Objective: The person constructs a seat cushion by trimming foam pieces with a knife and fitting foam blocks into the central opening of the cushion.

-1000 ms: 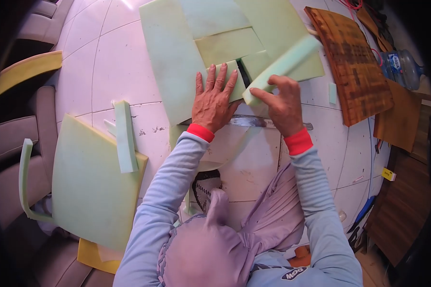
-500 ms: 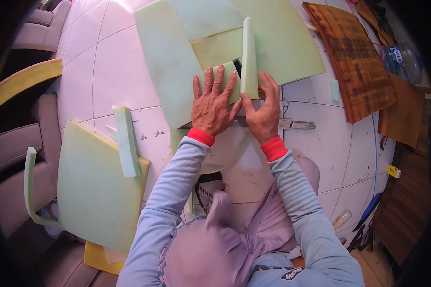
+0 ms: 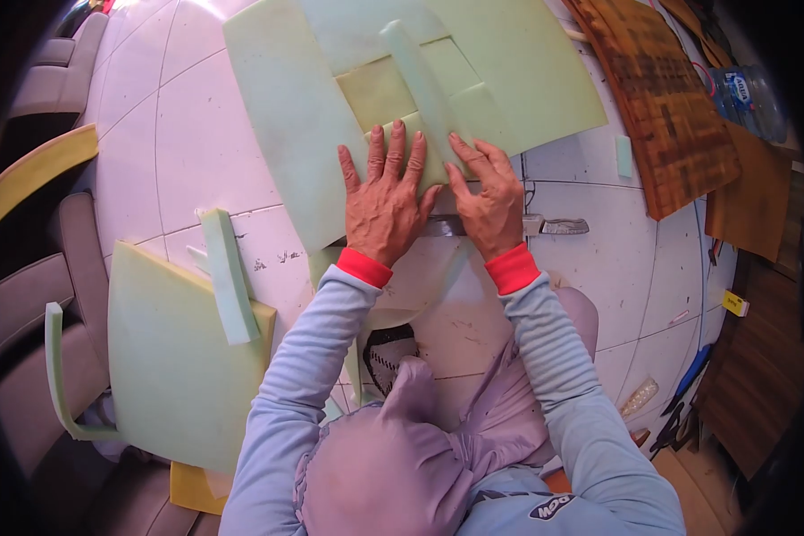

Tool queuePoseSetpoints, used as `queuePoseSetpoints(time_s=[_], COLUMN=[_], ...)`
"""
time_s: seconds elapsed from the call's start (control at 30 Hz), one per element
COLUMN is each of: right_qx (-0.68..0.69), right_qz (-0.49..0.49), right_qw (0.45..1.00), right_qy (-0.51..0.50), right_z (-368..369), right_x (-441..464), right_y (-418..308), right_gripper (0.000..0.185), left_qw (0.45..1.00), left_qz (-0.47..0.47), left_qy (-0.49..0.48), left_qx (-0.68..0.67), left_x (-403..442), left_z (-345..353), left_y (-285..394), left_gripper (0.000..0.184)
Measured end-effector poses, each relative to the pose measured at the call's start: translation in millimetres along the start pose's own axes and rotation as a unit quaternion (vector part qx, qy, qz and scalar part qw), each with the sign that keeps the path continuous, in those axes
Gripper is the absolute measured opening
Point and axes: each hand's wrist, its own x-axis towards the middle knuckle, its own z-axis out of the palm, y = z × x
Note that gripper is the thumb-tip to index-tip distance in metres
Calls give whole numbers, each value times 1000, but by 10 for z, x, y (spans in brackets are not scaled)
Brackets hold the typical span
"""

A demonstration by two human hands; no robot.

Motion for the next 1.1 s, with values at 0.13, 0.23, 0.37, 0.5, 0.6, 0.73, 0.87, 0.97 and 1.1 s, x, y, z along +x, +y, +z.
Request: queuePoseSetpoints(time_s=[0.13,0.23,0.37,0.5,0.6,0.73,0.87,0.97,1.1], right_qx=[-30,-100,-254,-221,30,-133,-175,-177,-166], right_qz=[3,-71,-120,-127,-114,-77,-169,-229,-280], right_qw=[999,992,958,962,989,964,929,896,870], right_qy=[-23,-41,-59,-94,-91,-218,-278,-337,-370], right_z=[23,28,13,-166,-757,-1477,-1305,-1009,-640], right_x=[7,-71,-158,-107,-1,-267,-427,-308,-388], right_y=[37,44,59,-5,388,1166,1289,1088,932], right_gripper=[46,54,64,61,54,56,67,68,42], left_qw=[1000,1000,1000,1000,999,998,994,991,993], left_qz=[-8,-7,-10,-8,5,23,40,49,39], left_qy=[-3,-17,-6,-26,-43,-42,-79,-99,-101], left_qx=[-1,13,-4,12,26,38,62,74,38], left_x=[-11,-10,-7,4,-22,-166,-391,-522,-640], left_z=[14,3,3,-42,-95,-233,-399,-542,-747], left_y=[-8,-10,16,6,-82,-600,-1060,-1264,-1409], left_gripper=[78,79,84,90,94,95,94,97,88])
